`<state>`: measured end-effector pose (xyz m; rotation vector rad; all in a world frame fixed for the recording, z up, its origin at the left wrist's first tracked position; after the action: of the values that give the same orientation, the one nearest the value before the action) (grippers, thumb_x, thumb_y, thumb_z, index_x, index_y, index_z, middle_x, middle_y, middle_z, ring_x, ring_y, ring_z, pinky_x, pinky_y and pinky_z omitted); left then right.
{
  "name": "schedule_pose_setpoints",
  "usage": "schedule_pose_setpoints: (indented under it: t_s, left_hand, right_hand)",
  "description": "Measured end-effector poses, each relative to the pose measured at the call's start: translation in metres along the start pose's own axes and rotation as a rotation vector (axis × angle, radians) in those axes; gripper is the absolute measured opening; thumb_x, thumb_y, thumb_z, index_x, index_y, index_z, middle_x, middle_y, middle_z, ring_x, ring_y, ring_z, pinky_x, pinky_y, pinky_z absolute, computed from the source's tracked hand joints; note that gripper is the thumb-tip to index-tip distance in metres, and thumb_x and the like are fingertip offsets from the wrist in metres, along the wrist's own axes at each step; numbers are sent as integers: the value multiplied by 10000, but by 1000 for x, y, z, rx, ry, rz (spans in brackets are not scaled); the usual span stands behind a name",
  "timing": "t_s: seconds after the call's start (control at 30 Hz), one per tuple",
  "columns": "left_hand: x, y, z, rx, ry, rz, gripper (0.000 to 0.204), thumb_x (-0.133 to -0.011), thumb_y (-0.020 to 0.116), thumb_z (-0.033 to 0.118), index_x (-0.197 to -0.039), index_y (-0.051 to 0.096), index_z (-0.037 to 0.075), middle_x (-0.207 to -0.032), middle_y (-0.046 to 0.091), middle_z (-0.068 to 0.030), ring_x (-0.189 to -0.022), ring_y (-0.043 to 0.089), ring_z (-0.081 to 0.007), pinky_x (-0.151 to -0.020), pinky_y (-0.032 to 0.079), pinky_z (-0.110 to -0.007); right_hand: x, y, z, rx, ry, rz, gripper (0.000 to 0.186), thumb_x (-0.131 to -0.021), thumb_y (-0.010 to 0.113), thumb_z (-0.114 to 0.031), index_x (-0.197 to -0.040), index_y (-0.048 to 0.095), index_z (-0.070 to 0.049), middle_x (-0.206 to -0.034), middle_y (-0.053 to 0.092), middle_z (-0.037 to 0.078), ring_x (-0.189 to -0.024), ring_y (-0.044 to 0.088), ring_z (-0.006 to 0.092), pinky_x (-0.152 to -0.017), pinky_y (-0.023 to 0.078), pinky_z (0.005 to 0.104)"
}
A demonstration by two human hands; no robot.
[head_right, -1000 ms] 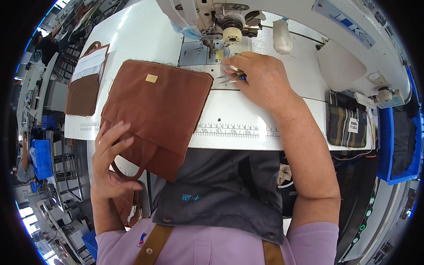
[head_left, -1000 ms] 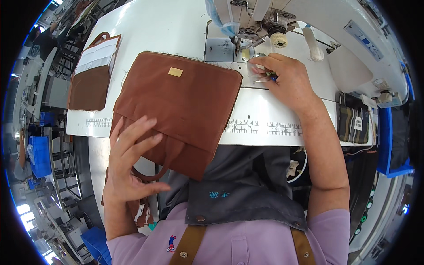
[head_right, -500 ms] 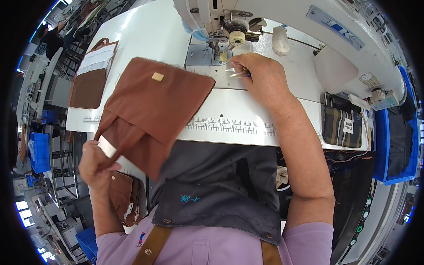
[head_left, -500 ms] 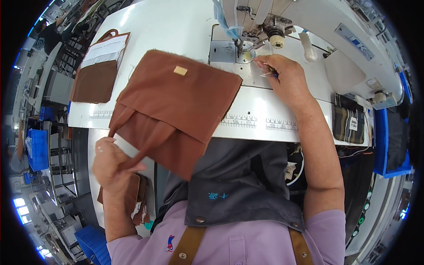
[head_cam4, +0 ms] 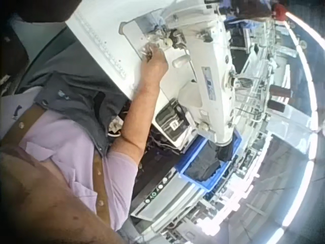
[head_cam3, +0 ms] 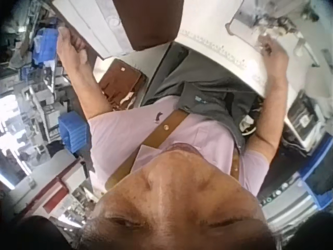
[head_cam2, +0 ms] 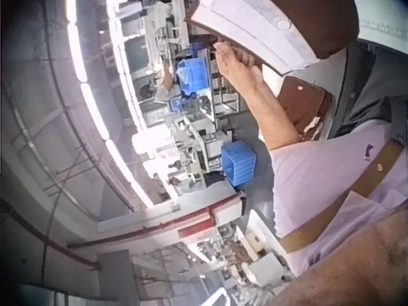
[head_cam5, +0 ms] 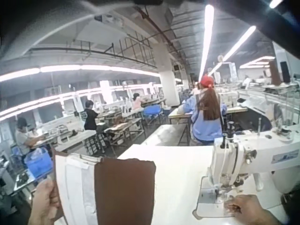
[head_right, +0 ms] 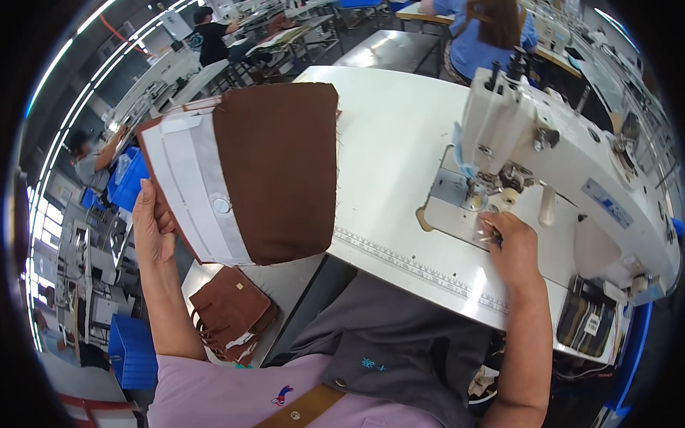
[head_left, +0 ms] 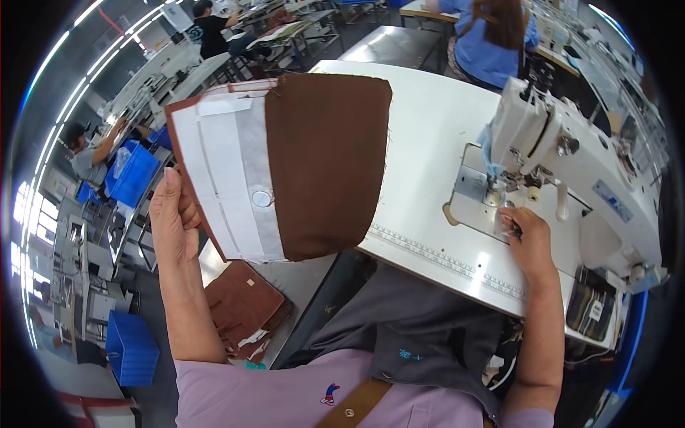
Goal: The person operates an industrial sewing machine to stitch the edges of brown fabric tote bags. They guide the bags under the needle, trim excess thread with scissors, and move the finished items aside to process the next one in a repetitive assembly line workflow.
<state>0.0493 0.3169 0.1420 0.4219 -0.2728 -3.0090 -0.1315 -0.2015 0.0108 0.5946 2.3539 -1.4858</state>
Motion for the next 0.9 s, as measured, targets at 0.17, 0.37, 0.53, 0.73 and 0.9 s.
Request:
schedule_pose_setpoints:
  t_s: [0.17,0.37,0.53,0.73,0.9]
  left_hand:
    - [3,-28,7,-39,-47,-2,412,-1037,666,429,-792,562,115,-556,320,110,-430,218,1,-394,156,-197]
    - [4,-68,10,-55,-53,21,410,-1048,649,432,-815,553,107,-573,303,109,-431,217,-1,-389,153,-201]
    - [-6,-104,13,98,-87,114,369,-1049,661,378,-837,548,98,-562,323,102,-411,201,-3,-360,155,-195]
    - [-7,-120,7,168,-114,129,400,-1016,708,395,-806,567,84,-545,322,84,-413,210,-16,-365,168,-198]
    - [-11,-125,-2,224,-153,126,401,-1009,717,391,-810,576,73,-538,313,84,-409,212,-20,-363,167,-199]
  right_hand:
    - [0,-2,1,-15,-5,-3,339,-785,679,82,-1087,729,-63,-872,697,123,-789,700,317,-719,549,397]
    - [3,-2,11,-63,50,-2,374,-779,662,121,-1112,733,-35,-923,717,149,-827,714,297,-771,553,354]
    - [4,1,12,-90,149,-66,328,-868,640,108,-1158,730,-15,-973,730,161,-872,709,227,-823,538,318]
    - [4,2,16,-86,157,-97,278,-924,644,72,-1179,719,-9,-1017,732,132,-904,680,184,-867,523,296]
    - [3,2,17,-79,164,-89,242,-955,643,34,-1182,717,-9,-1029,733,132,-915,677,175,-872,519,296]
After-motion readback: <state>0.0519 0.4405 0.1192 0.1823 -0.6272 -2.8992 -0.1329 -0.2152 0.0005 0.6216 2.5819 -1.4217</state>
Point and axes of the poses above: each hand's wrist, its own x-axis away from the middle knuckle, its own y-axis out of the palm, z = x × y, the point moved 6 cm from there along -x, towards the middle knuckle
